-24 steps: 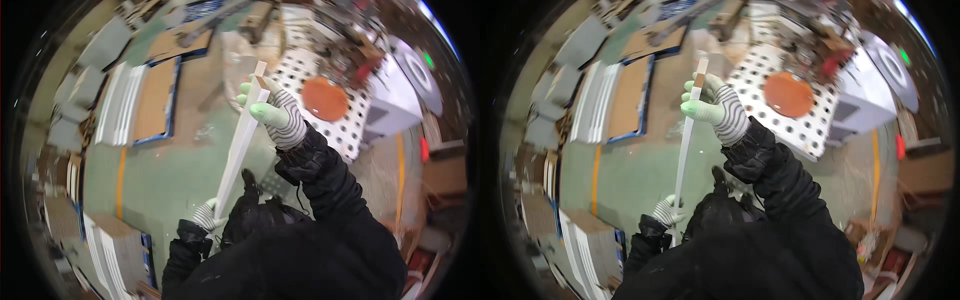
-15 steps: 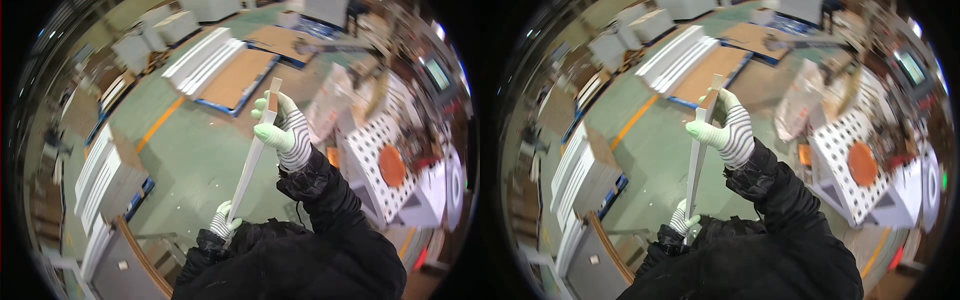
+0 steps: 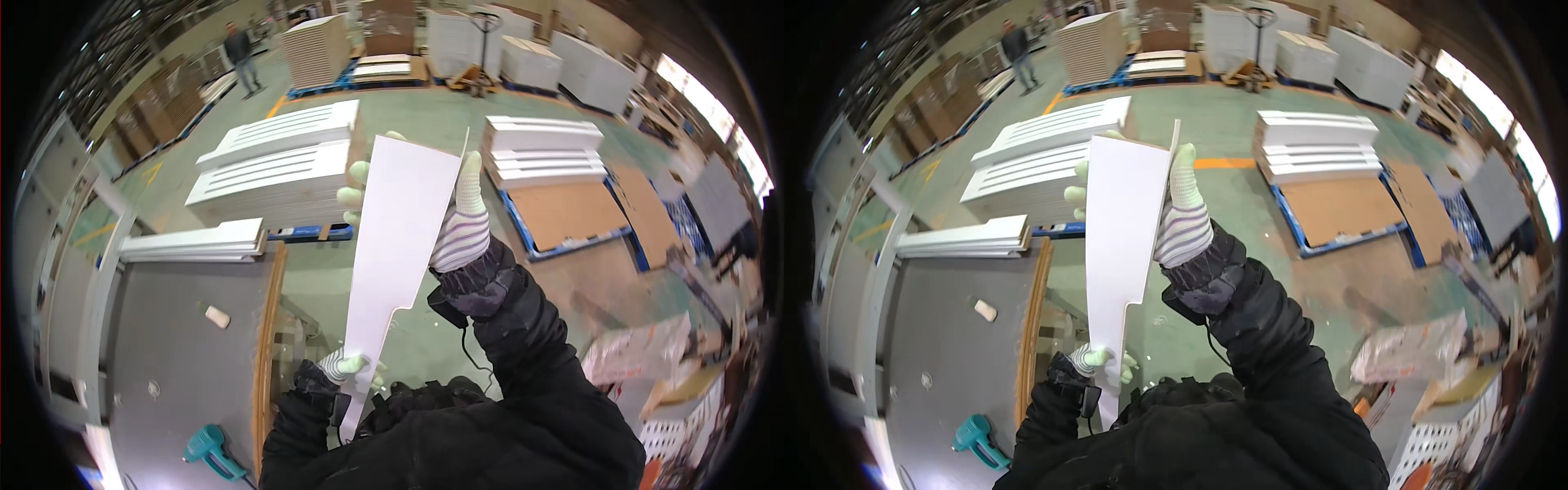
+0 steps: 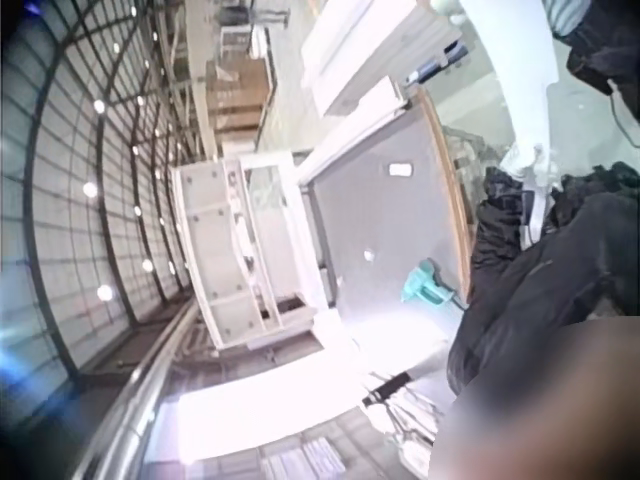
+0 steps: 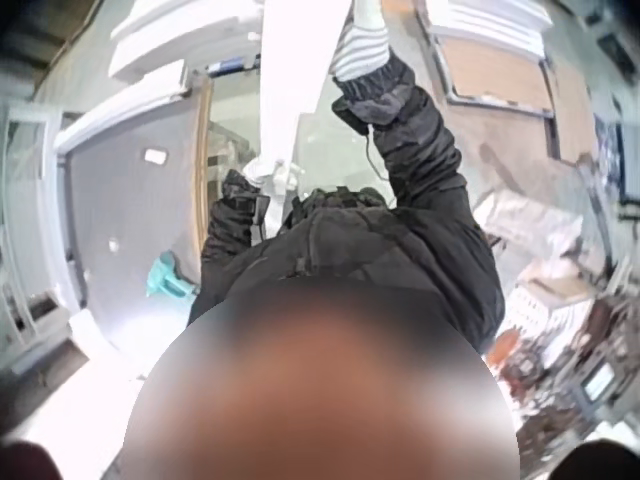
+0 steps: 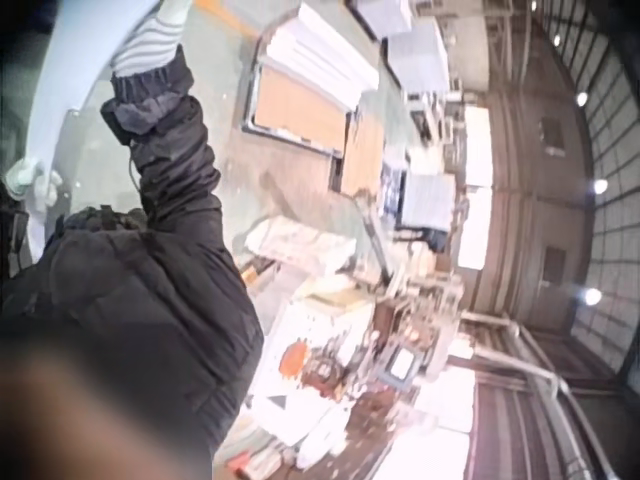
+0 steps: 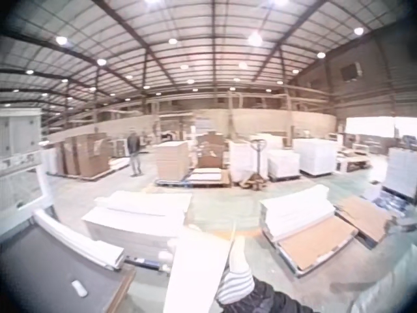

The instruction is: Heating, trimming, and machine-milling the edges of white furniture components.

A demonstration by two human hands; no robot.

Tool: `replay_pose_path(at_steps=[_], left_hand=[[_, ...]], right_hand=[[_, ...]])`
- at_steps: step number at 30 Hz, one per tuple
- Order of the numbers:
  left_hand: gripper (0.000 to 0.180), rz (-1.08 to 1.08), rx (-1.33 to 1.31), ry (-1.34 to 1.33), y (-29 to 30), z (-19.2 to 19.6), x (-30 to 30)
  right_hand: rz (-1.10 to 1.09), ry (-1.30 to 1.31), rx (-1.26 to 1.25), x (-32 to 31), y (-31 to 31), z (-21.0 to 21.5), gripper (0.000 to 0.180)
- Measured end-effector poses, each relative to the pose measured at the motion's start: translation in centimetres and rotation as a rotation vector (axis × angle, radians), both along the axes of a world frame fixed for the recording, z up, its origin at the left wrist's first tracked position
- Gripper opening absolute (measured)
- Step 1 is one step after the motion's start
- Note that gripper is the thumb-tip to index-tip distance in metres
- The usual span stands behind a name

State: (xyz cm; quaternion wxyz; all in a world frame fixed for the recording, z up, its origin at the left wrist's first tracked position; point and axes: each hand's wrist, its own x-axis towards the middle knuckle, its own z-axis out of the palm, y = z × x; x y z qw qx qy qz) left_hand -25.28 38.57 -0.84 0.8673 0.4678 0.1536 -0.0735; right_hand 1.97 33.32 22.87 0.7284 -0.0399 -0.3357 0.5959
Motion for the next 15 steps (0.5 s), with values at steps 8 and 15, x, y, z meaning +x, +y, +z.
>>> replay_pose_path(at_steps=[8, 15], left_hand=[[0.085, 0.337, 0.024, -0.024, 0.9, 0.5, -3.7], [0.070, 0.521, 0.161, -0.040, 1.5, 2.9, -2.7]], right_hand=[[0.266, -0.080, -0.081, -3.4, 10.1, -0.3, 0.101], [0.635, -0.043, -0.121, -3.8, 15.0, 0.5, 0.103]])
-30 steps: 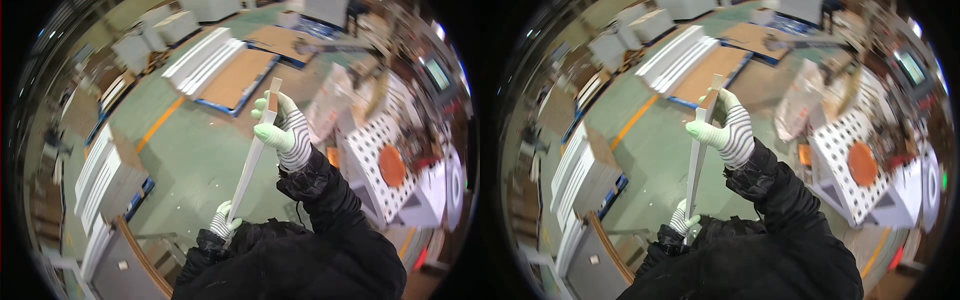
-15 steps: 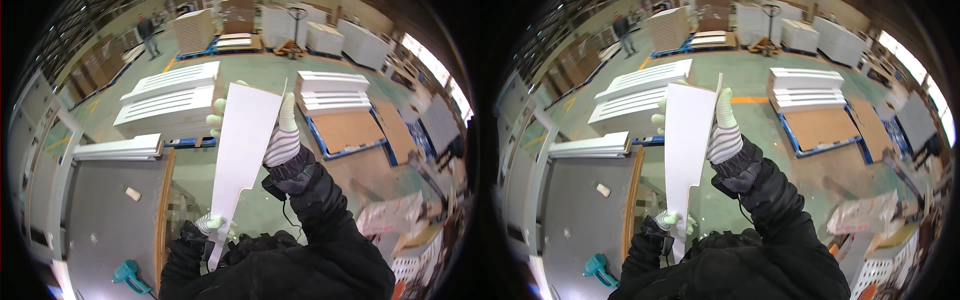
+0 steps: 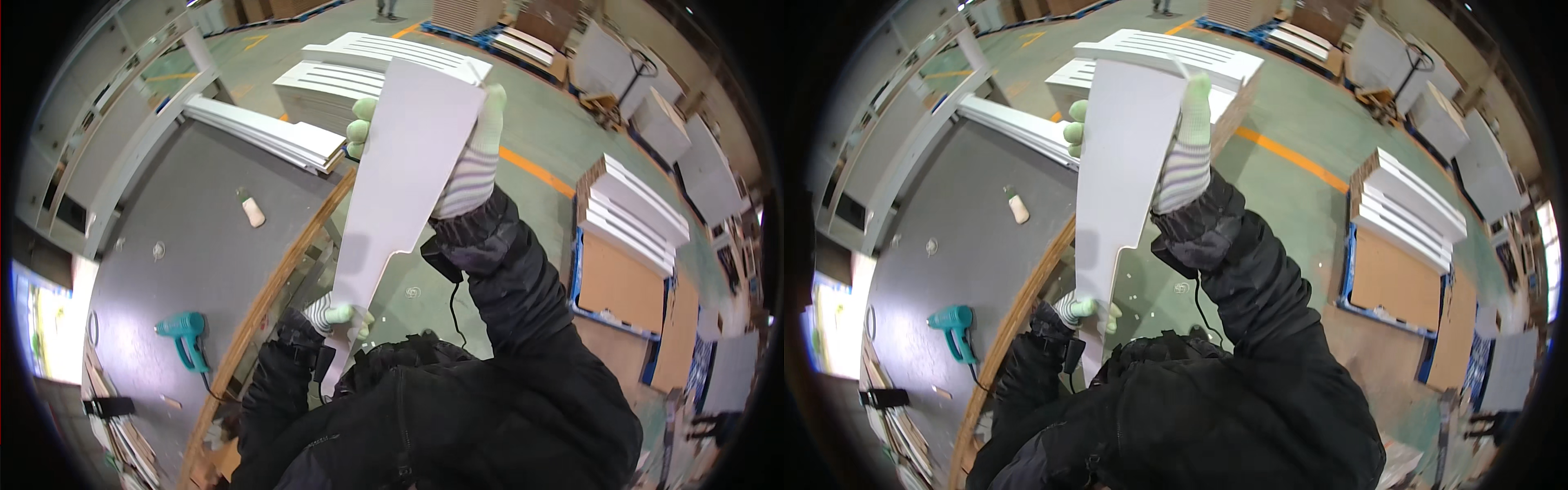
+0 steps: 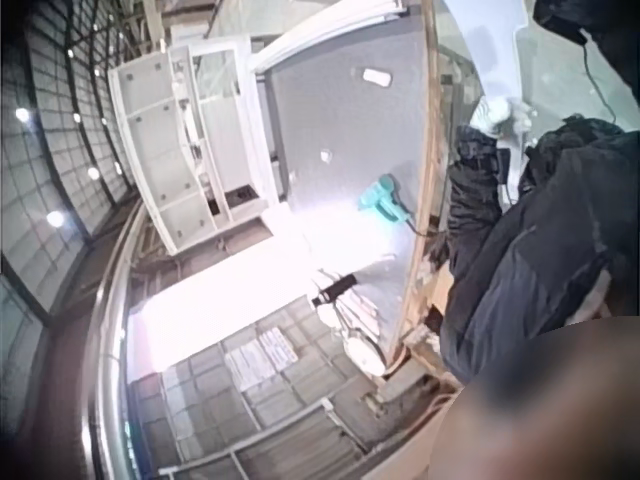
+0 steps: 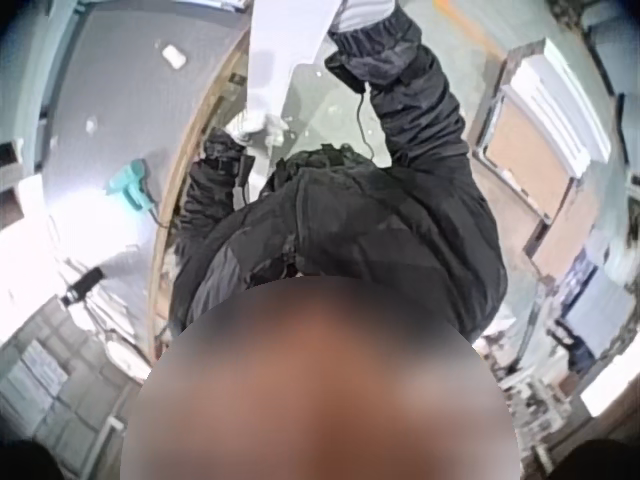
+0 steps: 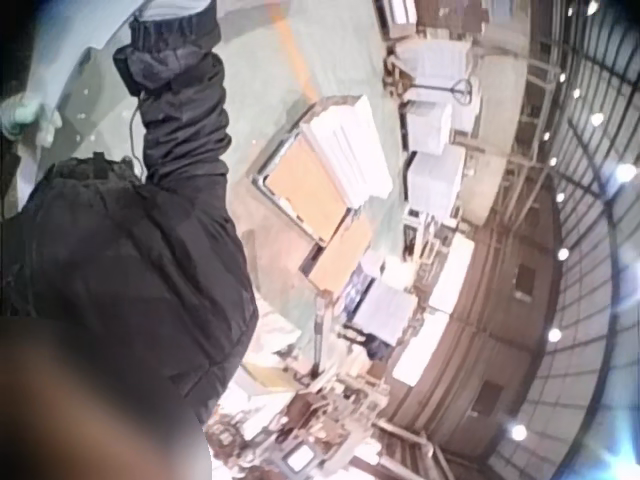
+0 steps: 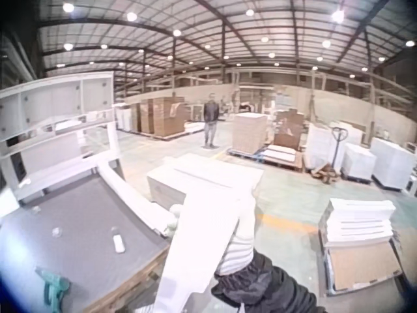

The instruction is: Heating, trimming, and machine-milling the edges of white furniture components.

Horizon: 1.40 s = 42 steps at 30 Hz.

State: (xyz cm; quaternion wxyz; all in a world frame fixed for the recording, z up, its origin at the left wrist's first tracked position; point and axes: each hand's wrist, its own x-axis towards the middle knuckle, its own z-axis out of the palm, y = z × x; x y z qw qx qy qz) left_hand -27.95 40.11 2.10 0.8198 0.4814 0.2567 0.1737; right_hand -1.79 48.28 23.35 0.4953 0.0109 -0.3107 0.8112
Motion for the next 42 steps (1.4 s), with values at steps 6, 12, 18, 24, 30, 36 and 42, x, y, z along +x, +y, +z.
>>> replay_pose_path(at_steps=[6, 12, 18, 24, 30, 36, 42], left_hand=[[0.073, 0.106, 0.059, -0.011, 0.9, 2.8, 2.3], [0.070, 0.284, 0.036, -0.010, 0.2, 3.7, 2.7], [0.084, 0.366, -0.017, -0.040, -1.5, 5.0, 3.3], [0.093, 0.396, 0.072, -0.024, -1.2, 7.4, 3.9], [0.082, 0.811, 0.468, -0.166, 0.0, 14.8, 2.8], [0.085, 1.233, 0.440, -0.632, -4.0, 21.6, -0.7], [0.069, 1.149, 0.530, -0.751, -2.2, 14.9, -1.6]], right_hand=[[-0.200, -0.132, 0.203, -0.7, 1.0, -2.4, 0.113], [-0.294, -0.263, 0.445, -1.4, 1.1, -2.7, 0.115], [-0.265, -0.341, 0.495, -1.8, -0.8, -1.9, 0.113], [-0.100, -0.237, 0.495, -3.0, 0.2, -3.8, 0.092], [0.135, -0.633, 0.569, -5.8, -0.4, -19.3, 0.136], [-0.161, -1.222, 0.383, -2.5, -3.3, -28.3, 0.097], [-0.426, -1.486, 0.959, -1.8, -1.6, -19.6, 0.052]])
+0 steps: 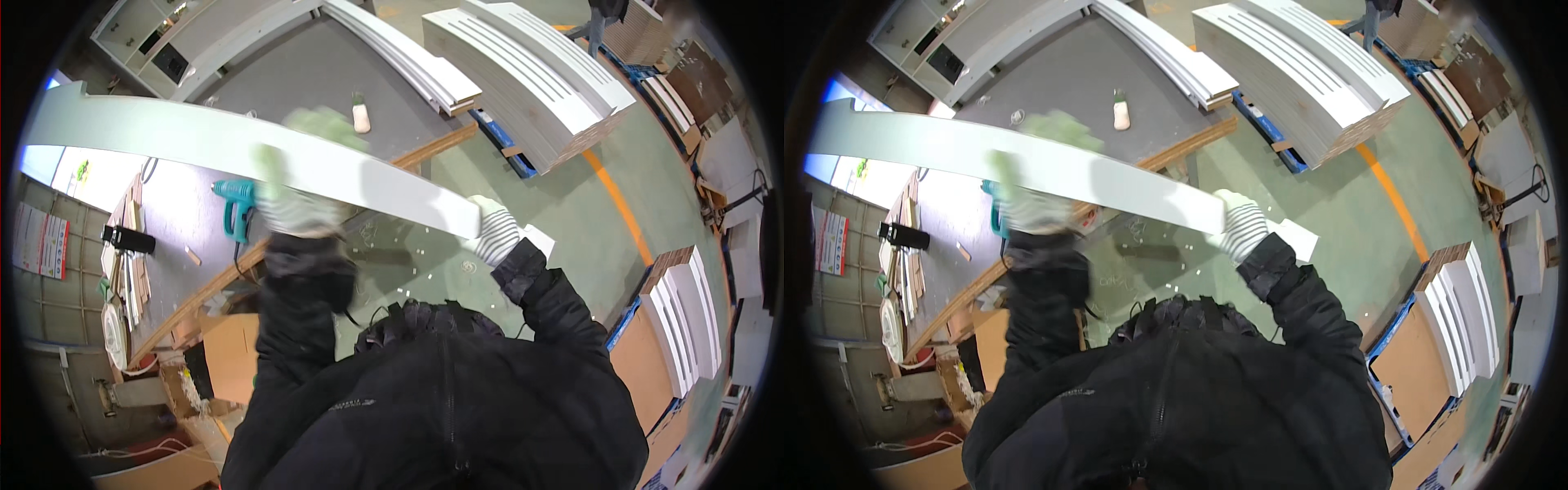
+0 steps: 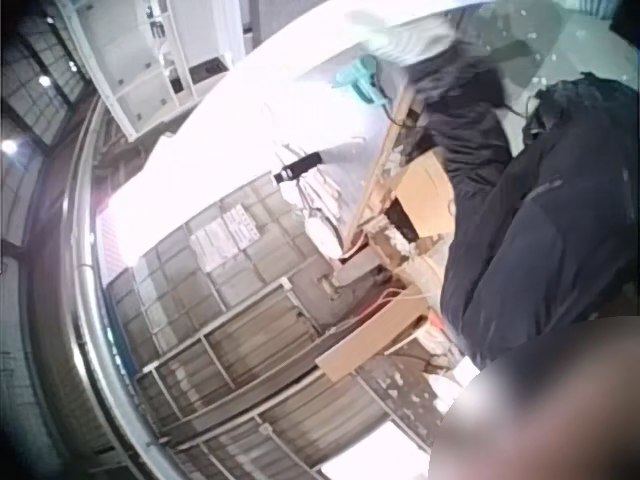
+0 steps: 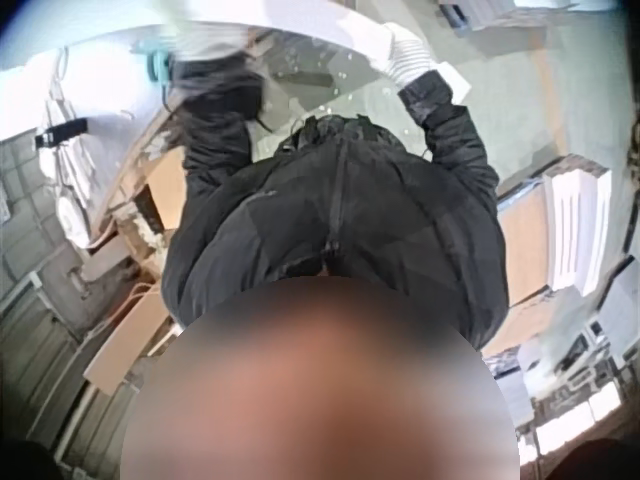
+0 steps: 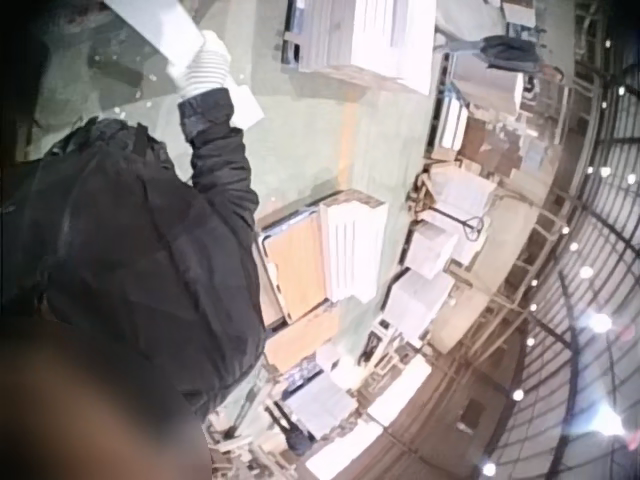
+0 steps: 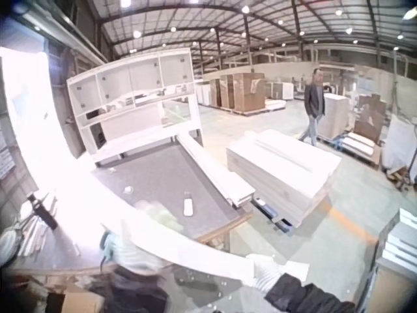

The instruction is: Heating, trimming, and machine-milling the edges of white furniture components.

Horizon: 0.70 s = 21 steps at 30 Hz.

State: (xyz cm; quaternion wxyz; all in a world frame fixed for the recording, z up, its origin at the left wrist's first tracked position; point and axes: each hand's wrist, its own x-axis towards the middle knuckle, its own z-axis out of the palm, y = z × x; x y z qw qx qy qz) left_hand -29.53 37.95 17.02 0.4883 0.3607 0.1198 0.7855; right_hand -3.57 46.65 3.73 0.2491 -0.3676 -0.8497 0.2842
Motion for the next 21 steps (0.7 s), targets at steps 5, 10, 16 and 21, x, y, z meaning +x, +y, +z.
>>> replay_pose_path(at_steps=[5, 10, 16, 21], left_hand=[[0.050, -0.023, -0.169, -0.264, 1.3, -4.0, 5.3], [0.049, 0.003, -0.158, -0.303, 0.9, -1.0, 0.1], [0.042, -0.164, -0.237, -0.398, 2.4, -7.7, 9.4], [0.044, -0.222, -0.107, -0.405, 2.8, -5.3, 3.6]], right_hand=[[0.011, 0.072, 0.147, -1.4, -2.7, 5.9, 0.049], [-0.124, -0.156, 0.274, 3.4, -1.9, 3.7, 0.045], [-0.097, -0.057, 0.408, -1.8, -3.5, 6.2, 0.066], [-0.256, -0.180, 0.609, 5.2, -3.0, 4.2, 0.090]])
